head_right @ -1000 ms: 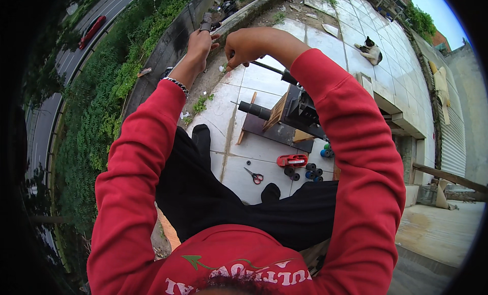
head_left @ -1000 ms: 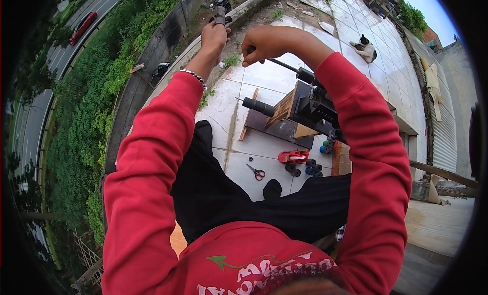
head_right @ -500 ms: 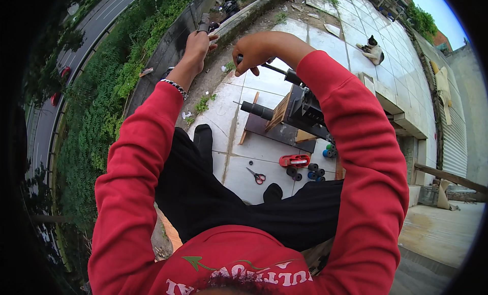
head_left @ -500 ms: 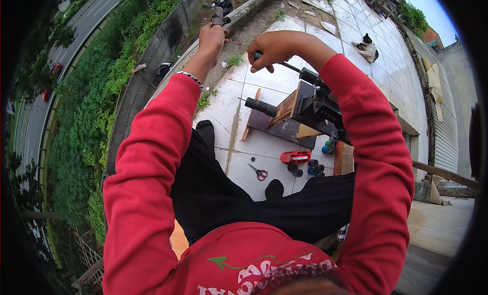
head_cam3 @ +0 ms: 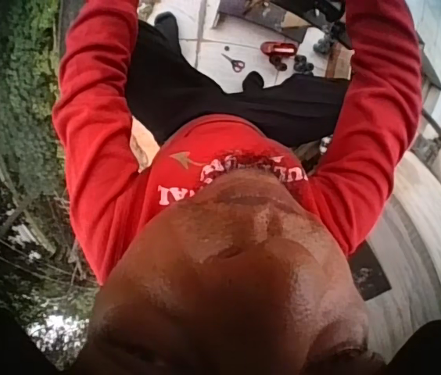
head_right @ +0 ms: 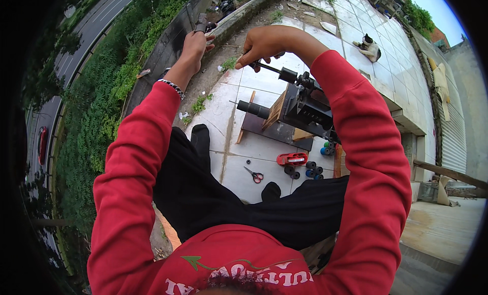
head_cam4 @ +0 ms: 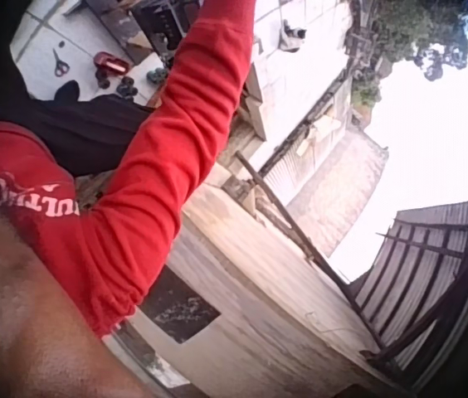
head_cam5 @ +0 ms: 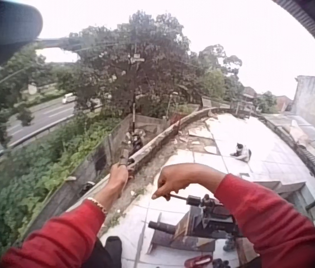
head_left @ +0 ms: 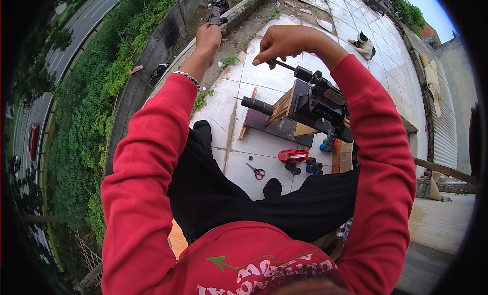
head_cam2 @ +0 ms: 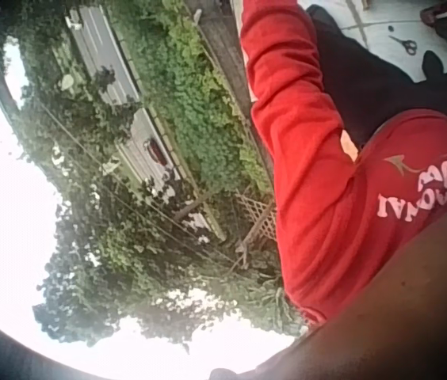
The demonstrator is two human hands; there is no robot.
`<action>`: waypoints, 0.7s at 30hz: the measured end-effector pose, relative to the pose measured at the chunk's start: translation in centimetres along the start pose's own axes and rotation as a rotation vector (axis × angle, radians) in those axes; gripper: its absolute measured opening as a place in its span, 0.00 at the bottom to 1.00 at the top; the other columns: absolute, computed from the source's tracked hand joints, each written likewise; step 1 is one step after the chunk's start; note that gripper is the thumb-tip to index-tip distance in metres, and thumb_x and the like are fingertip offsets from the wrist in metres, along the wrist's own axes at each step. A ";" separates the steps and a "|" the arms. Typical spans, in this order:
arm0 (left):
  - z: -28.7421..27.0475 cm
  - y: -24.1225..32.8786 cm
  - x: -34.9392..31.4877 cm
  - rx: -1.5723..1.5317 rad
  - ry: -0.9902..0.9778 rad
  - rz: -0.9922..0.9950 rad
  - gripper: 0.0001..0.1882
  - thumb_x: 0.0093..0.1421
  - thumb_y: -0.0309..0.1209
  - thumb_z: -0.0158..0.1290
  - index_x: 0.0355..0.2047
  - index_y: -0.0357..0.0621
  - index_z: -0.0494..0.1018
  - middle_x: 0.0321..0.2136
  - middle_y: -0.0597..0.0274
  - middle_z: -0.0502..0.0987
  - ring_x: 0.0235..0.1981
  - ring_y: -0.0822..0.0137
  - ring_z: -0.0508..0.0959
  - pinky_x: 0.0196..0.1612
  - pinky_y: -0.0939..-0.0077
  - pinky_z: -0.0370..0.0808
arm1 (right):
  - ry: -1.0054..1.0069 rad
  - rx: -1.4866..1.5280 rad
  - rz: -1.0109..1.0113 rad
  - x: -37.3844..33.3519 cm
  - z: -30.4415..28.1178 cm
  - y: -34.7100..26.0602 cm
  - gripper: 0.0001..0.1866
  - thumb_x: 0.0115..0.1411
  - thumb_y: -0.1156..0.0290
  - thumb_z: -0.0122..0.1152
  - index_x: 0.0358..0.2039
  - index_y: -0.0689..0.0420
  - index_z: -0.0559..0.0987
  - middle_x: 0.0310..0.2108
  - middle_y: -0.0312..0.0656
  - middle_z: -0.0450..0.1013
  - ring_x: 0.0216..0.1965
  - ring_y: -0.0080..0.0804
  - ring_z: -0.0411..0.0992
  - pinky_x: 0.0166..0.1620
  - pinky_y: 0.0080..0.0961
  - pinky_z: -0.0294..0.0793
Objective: The recorder is assembling small black roller components onto a manual winding or lathe-like machine on a rooftop.
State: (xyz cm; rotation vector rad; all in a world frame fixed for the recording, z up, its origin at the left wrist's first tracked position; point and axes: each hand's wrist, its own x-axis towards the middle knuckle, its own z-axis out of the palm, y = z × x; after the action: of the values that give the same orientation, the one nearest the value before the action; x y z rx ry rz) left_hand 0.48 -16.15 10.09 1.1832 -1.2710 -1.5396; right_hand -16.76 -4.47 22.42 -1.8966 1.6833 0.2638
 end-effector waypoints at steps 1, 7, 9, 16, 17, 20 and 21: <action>0.1 0.0 0.0 -0.002 -0.003 0.010 0.32 0.74 0.56 0.42 0.56 0.37 0.72 0.55 0.56 0.76 0.50 0.66 0.79 0.44 0.71 0.77 | -0.017 0.015 -0.003 0.2 0.1 -0.1 0.26 0.61 0.44 0.69 0.33 0.59 0.87 0.23 0.34 0.81 0.20 0.21 0.71 0.21 0.23 0.65; 0.1 0.0 -0.1 0.003 -0.005 0.005 0.31 0.75 0.54 0.42 0.56 0.36 0.72 0.54 0.57 0.77 0.49 0.66 0.79 0.44 0.71 0.77 | -0.050 -0.037 0.015 0.7 0.7 -0.4 0.26 0.54 0.45 0.75 0.29 0.60 0.86 0.23 0.38 0.80 0.20 0.24 0.72 0.22 0.25 0.67; -0.1 0.0 -0.1 0.017 -0.010 -0.008 0.31 0.75 0.55 0.41 0.56 0.37 0.73 0.54 0.56 0.77 0.49 0.66 0.79 0.43 0.71 0.77 | -0.052 -0.025 -0.008 0.5 0.7 -0.3 0.27 0.55 0.44 0.73 0.30 0.60 0.86 0.23 0.38 0.80 0.20 0.24 0.73 0.22 0.26 0.68; -0.8 -0.2 0.1 -0.013 0.031 0.056 0.24 0.73 0.41 0.42 0.54 0.33 0.73 0.44 0.51 0.81 0.41 0.64 0.80 0.40 0.70 0.78 | -0.057 -0.061 -0.017 1.0 1.1 0.0 0.32 0.60 0.39 0.66 0.36 0.63 0.86 0.24 0.40 0.79 0.22 0.29 0.74 0.27 0.31 0.72; -0.9 -0.2 0.2 -0.016 0.031 0.045 0.24 0.73 0.42 0.42 0.54 0.33 0.73 0.44 0.51 0.81 0.40 0.65 0.80 0.40 0.70 0.78 | -0.034 -0.067 0.011 1.0 1.3 0.1 0.31 0.60 0.40 0.68 0.36 0.63 0.86 0.25 0.40 0.79 0.23 0.30 0.74 0.28 0.31 0.73; -1.0 -0.2 0.1 -0.019 0.029 0.035 0.24 0.73 0.42 0.43 0.53 0.34 0.74 0.44 0.51 0.81 0.40 0.65 0.79 0.40 0.70 0.77 | 0.082 -0.210 -0.104 0.5 1.6 0.5 0.29 0.59 0.43 0.71 0.37 0.63 0.86 0.24 0.40 0.79 0.24 0.30 0.74 0.31 0.32 0.74; -1.0 -0.2 0.0 -0.017 0.024 0.036 0.24 0.73 0.42 0.43 0.54 0.34 0.74 0.44 0.51 0.81 0.39 0.65 0.79 0.41 0.70 0.77 | 0.081 -0.195 -0.127 0.4 1.7 0.6 0.29 0.59 0.43 0.71 0.37 0.63 0.86 0.24 0.40 0.79 0.24 0.30 0.74 0.31 0.32 0.74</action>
State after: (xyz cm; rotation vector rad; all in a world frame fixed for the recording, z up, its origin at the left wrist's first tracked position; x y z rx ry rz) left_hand 1.41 -16.37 9.86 1.1585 -1.2547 -1.5037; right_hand -16.85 -3.85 20.65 -2.1744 1.6313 0.3139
